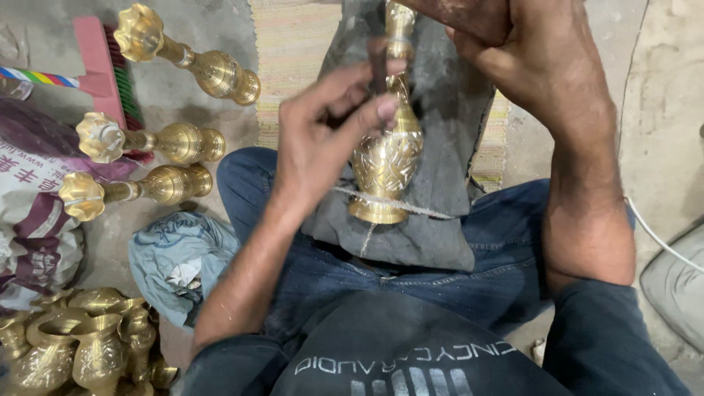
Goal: The person sits cross-legged on the floor with a brass vase resting on a sandbag on their lap. They hold a steel punch against the vase's embossed surface and strike it with a wooden mallet, repositioning the punch repeatedly to work the decorative pattern around the body.
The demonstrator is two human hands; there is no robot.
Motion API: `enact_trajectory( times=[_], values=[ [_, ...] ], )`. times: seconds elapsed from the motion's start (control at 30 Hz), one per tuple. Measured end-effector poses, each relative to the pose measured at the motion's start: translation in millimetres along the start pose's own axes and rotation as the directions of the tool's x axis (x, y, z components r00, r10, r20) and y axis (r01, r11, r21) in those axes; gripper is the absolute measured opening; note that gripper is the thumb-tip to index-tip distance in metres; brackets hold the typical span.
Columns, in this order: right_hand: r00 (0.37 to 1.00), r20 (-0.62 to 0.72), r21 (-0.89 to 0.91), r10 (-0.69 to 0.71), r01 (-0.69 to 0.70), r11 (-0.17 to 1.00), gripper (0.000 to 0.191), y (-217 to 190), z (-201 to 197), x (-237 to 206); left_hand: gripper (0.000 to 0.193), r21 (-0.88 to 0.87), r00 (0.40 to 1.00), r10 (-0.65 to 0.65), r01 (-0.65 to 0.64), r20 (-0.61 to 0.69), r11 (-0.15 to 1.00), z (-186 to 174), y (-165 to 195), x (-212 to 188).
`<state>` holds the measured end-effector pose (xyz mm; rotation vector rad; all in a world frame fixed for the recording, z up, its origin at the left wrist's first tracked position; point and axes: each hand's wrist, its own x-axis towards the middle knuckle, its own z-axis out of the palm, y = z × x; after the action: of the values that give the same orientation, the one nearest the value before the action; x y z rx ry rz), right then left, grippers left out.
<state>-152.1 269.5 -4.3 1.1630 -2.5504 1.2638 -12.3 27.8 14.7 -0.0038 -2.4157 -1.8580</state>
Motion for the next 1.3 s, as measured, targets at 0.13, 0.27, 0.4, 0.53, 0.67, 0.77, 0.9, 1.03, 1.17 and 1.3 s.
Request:
enact_trajectory(
  times=[0.13, 0.27, 0.4, 0.53, 0.67, 0.77, 0.9, 1.03, 1.17, 1.3],
  values=[
    [0.996, -0.029, -0.140, -0.079, 0.074, 0.987, 0.016, -8.7, -5.7, -0.7, 0.031, 0.187, 0.960, 0.268, -0.249, -0.084, 0.950, 13.1, -5.1, -21.0],
    [0.971, -0.038, -0.394, -0.237, 0.203, 0.896, 0.023, -18.4, -13.1, -10.6, 0.036, 0.309, 0.924, 0.374, -0.334, -0.079, 0.890, 14.2, -13.6, -24.2],
    [0.937, -0.044, -0.673, -0.347, 0.228, 0.703, 0.031, -27.9, -21.7, -27.8, 0.032, 0.262, 0.930, 0.366, -0.343, -0.044, 0.902, 11.1, -14.1, -22.8],
    [0.934, -0.230, -0.494, -0.272, 0.129, 0.860, 0.031, -37.2, -22.1, -39.4, 0.034, 0.315, 0.911, 0.412, -0.391, -0.001, 0.865, 10.6, -11.3, -23.4],
    [0.956, -0.265, -0.276, -0.130, 0.054, 0.960, 0.032, -45.5, -24.4, -31.5, 0.037, 0.284, 0.926, 0.377, -0.355, -0.024, 0.891, 12.8, -12.4, -20.1],
    [0.985, -0.146, -0.244, -0.088, 0.050, 0.968, 0.034, -54.9, -26.0, -23.7, 0.039, 0.284, 0.940, 0.338, -0.313, -0.043, 0.906, 12.9, -12.3, -21.8],
    [0.972, -0.102, -0.473, -0.213, 0.141, 0.870, 0.035, -67.2, -30.6, -24.4, 0.035, 0.265, 0.911, 0.410, -0.386, -0.041, 0.884, 12.6, -10.8, -22.7],
    [0.965, -0.094, -0.471, -0.244, 0.173, 0.865, 0.033, -71.0, -28.7, -24.4, 0.035, 0.314, 0.919, 0.393, -0.364, -0.032, 0.877, 11.8, -9.2, -21.6],
    [0.990, -0.136, -0.239, -0.041, 0.008, 0.971, 0.026, -69.5, -28.9, -25.9, 0.036, 0.299, 0.941, 0.338, -0.320, -0.009, 0.899, 9.5, -8.7, -22.4],
    [0.950, -0.032, -0.624, -0.310, 0.223, 0.749, 0.036, -60.6, -31.3, -30.6, 0.030, 0.324, 0.930, 0.365, -0.330, -0.050, 0.886, 11.8, -10.9, -23.7]
  ],
)
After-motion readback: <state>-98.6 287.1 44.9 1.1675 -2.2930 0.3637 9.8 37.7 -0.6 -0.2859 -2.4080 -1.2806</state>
